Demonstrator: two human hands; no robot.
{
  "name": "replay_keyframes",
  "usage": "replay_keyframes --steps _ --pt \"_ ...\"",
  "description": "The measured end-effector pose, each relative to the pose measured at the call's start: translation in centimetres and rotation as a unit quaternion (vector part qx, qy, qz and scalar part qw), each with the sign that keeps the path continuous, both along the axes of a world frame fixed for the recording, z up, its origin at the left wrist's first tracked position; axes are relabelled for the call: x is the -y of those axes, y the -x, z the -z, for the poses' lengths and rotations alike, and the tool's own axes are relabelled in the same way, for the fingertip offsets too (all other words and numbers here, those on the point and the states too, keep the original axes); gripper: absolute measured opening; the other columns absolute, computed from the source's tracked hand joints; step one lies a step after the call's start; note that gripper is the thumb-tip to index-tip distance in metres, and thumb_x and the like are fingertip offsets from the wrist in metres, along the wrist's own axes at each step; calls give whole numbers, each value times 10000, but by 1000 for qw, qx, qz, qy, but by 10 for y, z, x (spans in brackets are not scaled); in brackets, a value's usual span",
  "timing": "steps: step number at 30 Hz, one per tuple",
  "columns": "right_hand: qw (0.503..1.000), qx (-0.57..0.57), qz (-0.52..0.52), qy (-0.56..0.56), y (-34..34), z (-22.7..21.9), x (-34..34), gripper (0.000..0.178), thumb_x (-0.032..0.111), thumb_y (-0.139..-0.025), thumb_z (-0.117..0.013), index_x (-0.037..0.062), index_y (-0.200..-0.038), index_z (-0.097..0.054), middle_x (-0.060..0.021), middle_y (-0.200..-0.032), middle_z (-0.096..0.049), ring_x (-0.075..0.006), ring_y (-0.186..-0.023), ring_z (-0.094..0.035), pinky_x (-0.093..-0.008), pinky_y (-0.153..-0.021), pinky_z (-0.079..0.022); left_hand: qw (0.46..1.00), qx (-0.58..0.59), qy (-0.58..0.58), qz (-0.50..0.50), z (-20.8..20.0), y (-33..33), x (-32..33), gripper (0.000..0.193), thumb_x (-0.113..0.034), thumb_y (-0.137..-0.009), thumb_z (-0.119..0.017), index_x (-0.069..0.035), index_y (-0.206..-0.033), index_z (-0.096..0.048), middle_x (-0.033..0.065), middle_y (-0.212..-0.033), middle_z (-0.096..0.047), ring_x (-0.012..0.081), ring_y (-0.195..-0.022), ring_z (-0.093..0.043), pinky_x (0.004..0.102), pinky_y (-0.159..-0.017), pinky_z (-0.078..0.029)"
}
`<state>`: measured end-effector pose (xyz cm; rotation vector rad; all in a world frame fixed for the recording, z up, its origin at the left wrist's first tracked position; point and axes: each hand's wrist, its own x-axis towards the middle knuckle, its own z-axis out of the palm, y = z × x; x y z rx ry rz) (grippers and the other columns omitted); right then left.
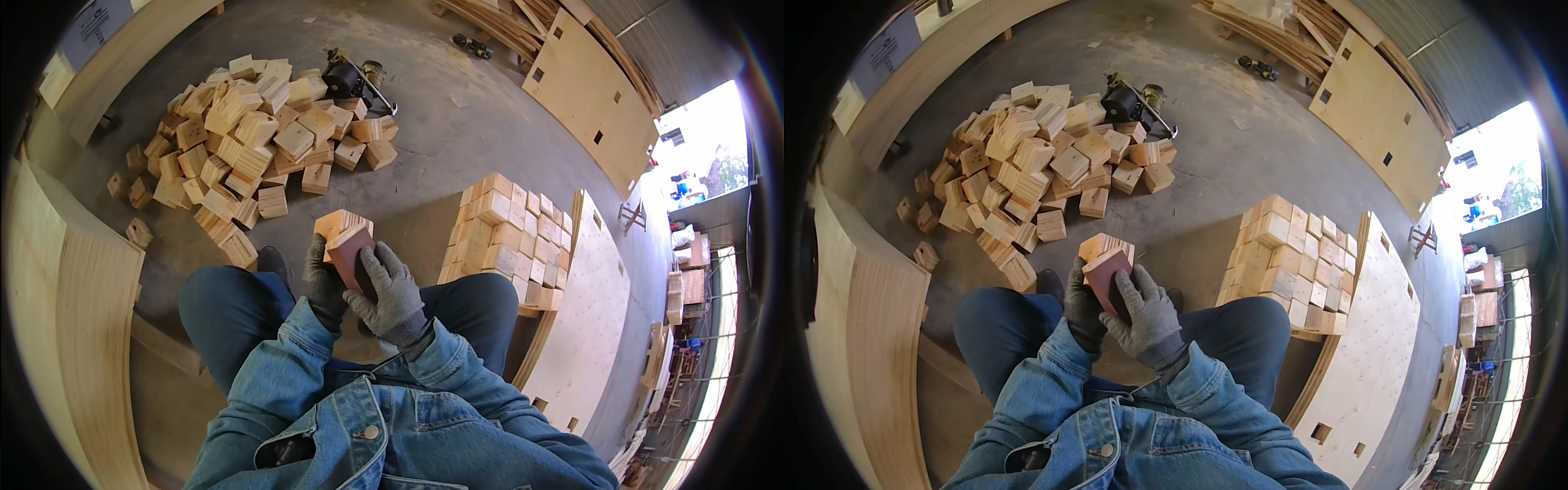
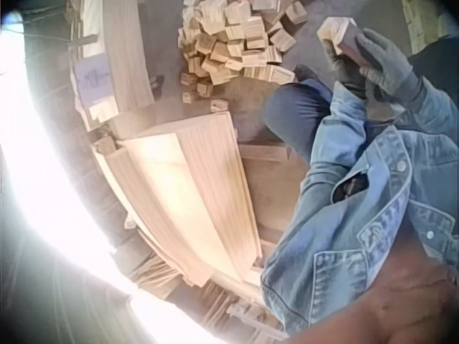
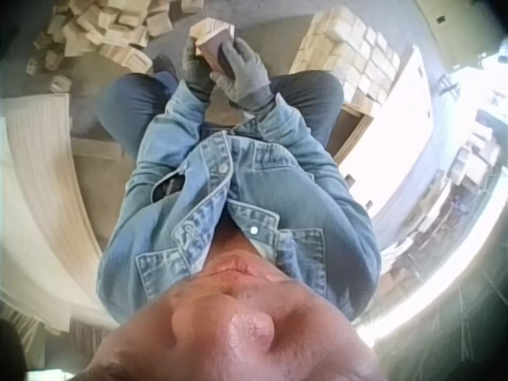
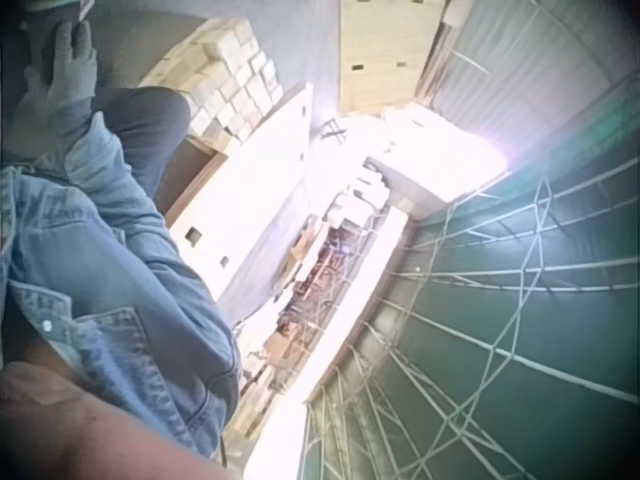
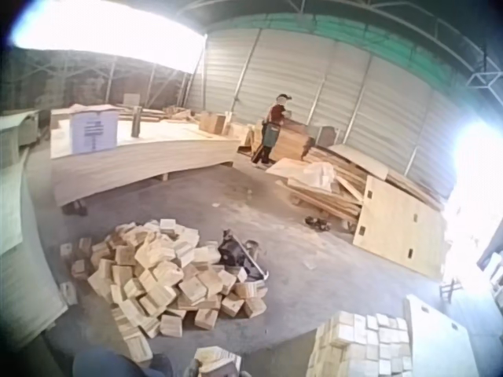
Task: The person sits on the floor and sands small wooden blocks using a sanding block. They pick up blocks from a pile, sand them, and place them onto a stack.
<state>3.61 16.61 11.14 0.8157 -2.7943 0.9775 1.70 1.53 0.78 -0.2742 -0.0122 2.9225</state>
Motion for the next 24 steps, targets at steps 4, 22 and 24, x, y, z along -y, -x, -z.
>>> replay_keyframes --steps 4,22,24 --pt "1000 -12 8 -13 15 -9 -2 728 345 -864 -790 14 -1453 -522 -325 -1427 -502 -514 -1212 -561 -536 -1006 -493 1000 10 16 -17 1 2 -5 664 -538 -1031 -519 -62 -1493 -474 182 -1438 -570 364 -1288 -582 496 -1112 -494" --pt "863 270 224 363 48 39 -71 581 198 -989 -701 -46 -1470 -484 -127 -1338 -628 -183 -1162 -617 -313 -1008 -491 997 61 43 -8 -21 0 -2 681 -571 -1000 -562 -109 -1496 -495 148 -1463 -559 332 -1304 -571 527 -1103 -467" --pt "866 275 221 354 37 30 -70 586 191 -996 -691 -45 -1484 -468 -128 -1354 -615 -185 -1176 -609 -318 -1015 -488 996 71 49 -16 -19 1 -1 675 -576 -1001 -555 -120 -1495 -498 144 -1465 -559 335 -1304 -570 536 -1102 -465"
